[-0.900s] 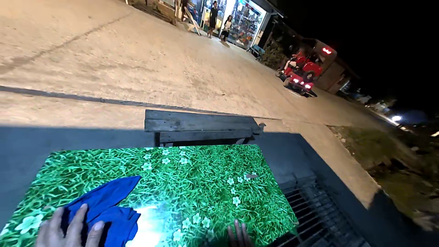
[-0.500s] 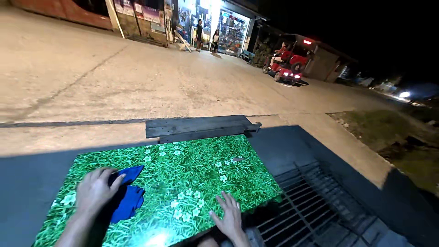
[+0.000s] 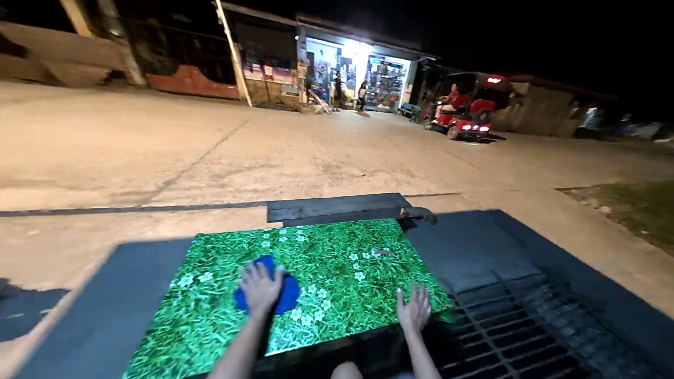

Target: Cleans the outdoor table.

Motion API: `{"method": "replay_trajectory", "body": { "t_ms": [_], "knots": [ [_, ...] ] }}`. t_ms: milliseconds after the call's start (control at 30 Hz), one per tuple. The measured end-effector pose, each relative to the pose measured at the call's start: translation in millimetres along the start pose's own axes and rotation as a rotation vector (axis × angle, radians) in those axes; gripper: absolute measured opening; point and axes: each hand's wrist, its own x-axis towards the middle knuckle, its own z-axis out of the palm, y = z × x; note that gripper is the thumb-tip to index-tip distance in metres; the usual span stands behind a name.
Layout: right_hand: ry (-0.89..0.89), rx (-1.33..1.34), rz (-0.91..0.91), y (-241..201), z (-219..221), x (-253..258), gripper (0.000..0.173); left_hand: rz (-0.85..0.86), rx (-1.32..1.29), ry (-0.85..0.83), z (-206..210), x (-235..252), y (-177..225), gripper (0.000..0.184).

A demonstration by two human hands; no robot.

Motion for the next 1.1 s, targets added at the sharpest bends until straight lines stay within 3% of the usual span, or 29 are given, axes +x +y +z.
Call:
{"method": "replay_trajectory", "body": {
  "t_ms": [100, 200, 300, 367, 500, 700, 767, 933, 1100],
  "knots": [
    [-0.092, 0.004, 0.081, -11.0, -10.6, 3.3, 0.075, 0.112, 0.017, -0.098, 27.4, -19.7, 47.4, 0.089],
    [-0.096, -0.022, 0.14, -15.7, -10.5, 12.4, 0.07, 0.316, -0.005, -0.24, 46.2, -37.3, 83.7, 0.08],
    [-0.071, -0.064, 0.139, -14.2, -2.3, 13.4, 0.066, 0.591, -0.052, -0.343, 58.7, -44.3, 87.6, 0.075],
    [-0.06, -0.069, 0.138, -12.8, 0.4, 15.2, 0.064, 0.629, -0.018, -0.343, 56.8, -39.8, 78.3, 0.062],
    [-0.055, -0.074, 0.141, -13.5, -0.4, 14.6, 0.061, 0.493, 0.038, -0.188, 37.4, -17.8, 28.7, 0.045],
    [-0.05, -0.071, 0.127, -13.7, -1.4, 11.1, 0.058, 0.049, 0.123, 0.08, -44.2, 12.9, -110.0, 0.049],
    [-0.041, -0.054, 0.129, -13.6, -0.9, 12.1, 0.056, -0.063, 0.113, 0.161, -55.3, 14.1, -136.9, 0.053],
    [-0.006, -0.004, 0.132, -11.7, 0.5, 13.0, 0.05, -0.306, 0.131, 0.208, -40.3, 10.9, -113.5, 0.073],
    [0.042, 0.074, 0.108, -9.9, -0.6, 13.7, 0.047, -0.109, 0.147, 0.049, 4.9, -16.4, -11.1, 0.076]
  ]
}}
